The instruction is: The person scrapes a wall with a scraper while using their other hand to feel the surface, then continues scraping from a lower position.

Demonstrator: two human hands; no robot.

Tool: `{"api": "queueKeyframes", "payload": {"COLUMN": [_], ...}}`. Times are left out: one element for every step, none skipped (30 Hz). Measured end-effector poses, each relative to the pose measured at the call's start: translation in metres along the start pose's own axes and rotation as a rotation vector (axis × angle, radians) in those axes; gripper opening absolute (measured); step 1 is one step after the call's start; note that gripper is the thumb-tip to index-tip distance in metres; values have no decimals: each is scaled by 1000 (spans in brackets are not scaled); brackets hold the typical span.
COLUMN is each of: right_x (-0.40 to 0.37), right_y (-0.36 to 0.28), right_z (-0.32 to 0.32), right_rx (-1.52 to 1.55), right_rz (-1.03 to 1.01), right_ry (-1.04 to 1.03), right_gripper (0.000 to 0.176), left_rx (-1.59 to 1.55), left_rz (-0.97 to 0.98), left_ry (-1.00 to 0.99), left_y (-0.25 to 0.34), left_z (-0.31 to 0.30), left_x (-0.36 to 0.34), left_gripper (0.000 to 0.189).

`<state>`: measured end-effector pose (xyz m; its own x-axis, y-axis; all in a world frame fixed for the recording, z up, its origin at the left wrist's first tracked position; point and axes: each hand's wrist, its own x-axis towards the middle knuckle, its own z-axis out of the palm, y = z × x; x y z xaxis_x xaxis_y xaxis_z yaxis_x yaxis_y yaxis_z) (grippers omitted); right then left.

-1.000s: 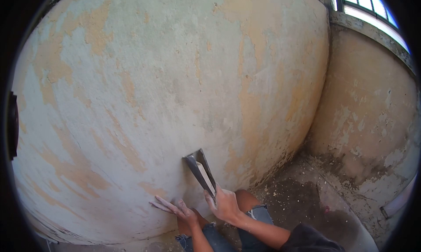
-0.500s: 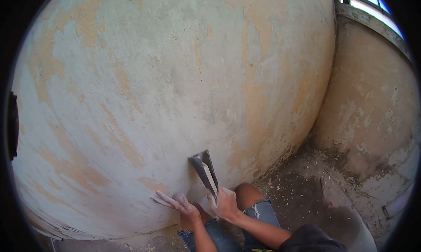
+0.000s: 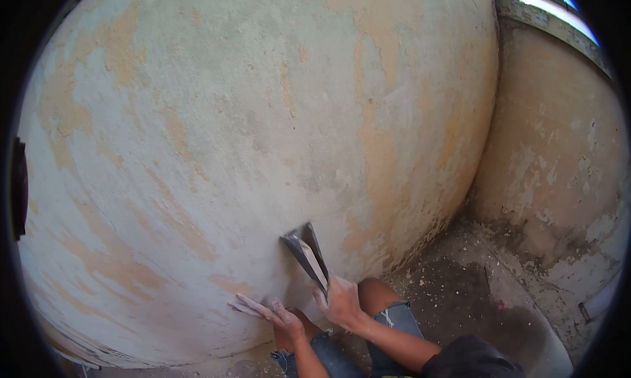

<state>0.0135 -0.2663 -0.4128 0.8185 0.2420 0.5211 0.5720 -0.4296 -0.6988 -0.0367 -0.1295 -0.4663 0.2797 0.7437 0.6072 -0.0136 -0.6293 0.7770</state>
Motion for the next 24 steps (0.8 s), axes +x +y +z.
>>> {"api": "queueKeyframes", "payload": {"right_x": [20,38,54,62,57,46,33,13,-13,-21,-20,-18,-20,-2,16,35,44,44,39,32,16,-8,-18,-13], "right_y": [-8,-19,-32,-39,-38,-34,-29,-21,-12,-11,-7,-15,-25,-34,-42,-49,-53,-54,-53,-50,-43,-33,-26,-25], "right_z": [-4,-10,-16,-19,-17,-11,-4,4,13,15,18,17,16,12,9,6,6,7,9,11,14,19,21,20], "right_rx": [-4,-3,23,51,55,50,42,40,58,74,70,60,51,38,35,48,63,65,68,71,70,72,72,66], "right_rz": [-60,-54,-84,-118,-120,-97,-78,-87,-62,-37,-42,-16,26,-21,-11,-54,-106,-115,-101,-87,-100,-52,-3,-14], "right_ry": [28,30,51,71,69,41,15,16,-9,-36,-41,-55,-75,-55,-58,-21,19,17,9,3,6,-29,-63,-58], "right_gripper": [28,28,28,29,29,29,29,29,29,28,28,28,27,27,27,27,26,26,26,26,26,26,27,27], "left_rx": [-6,-16,-14,-33,-51,-49,-14,19,14,18,24,30,117,201,204,151,94,92,104,114,107,83,58,47], "left_rz": [-5,-10,-8,2,13,16,3,-11,-12,-7,-5,-16,-29,-36,-40,-68,-93,-93,-85,-75,-72,-59,-46,-44], "left_ry": [3,12,10,19,31,36,28,20,27,23,16,9,-23,-55,-65,-46,-19,-9,-18,-27,-16,-17,-18,-10], "left_y": [6,10,7,2,-3,-2,-1,0,-1,-4,-5,-3,1,5,6,7,8,8,7,6,3,1,-1,-2], "left_z": [1,2,2,5,5,3,3,4,4,4,4,2,-3,-8,-7,-4,-2,-2,-3,-4,-5,-5,-2,3], "left_x": [3,4,3,2,2,2,2,2,2,2,1,2,3,3,2,2,3,3,2,3,4,3,3,5], "left_gripper": [90,90,90,90,90,90,90,90,90,89,88,88,88,89,89,90,91,91,92,92,92,93,93,93]}}
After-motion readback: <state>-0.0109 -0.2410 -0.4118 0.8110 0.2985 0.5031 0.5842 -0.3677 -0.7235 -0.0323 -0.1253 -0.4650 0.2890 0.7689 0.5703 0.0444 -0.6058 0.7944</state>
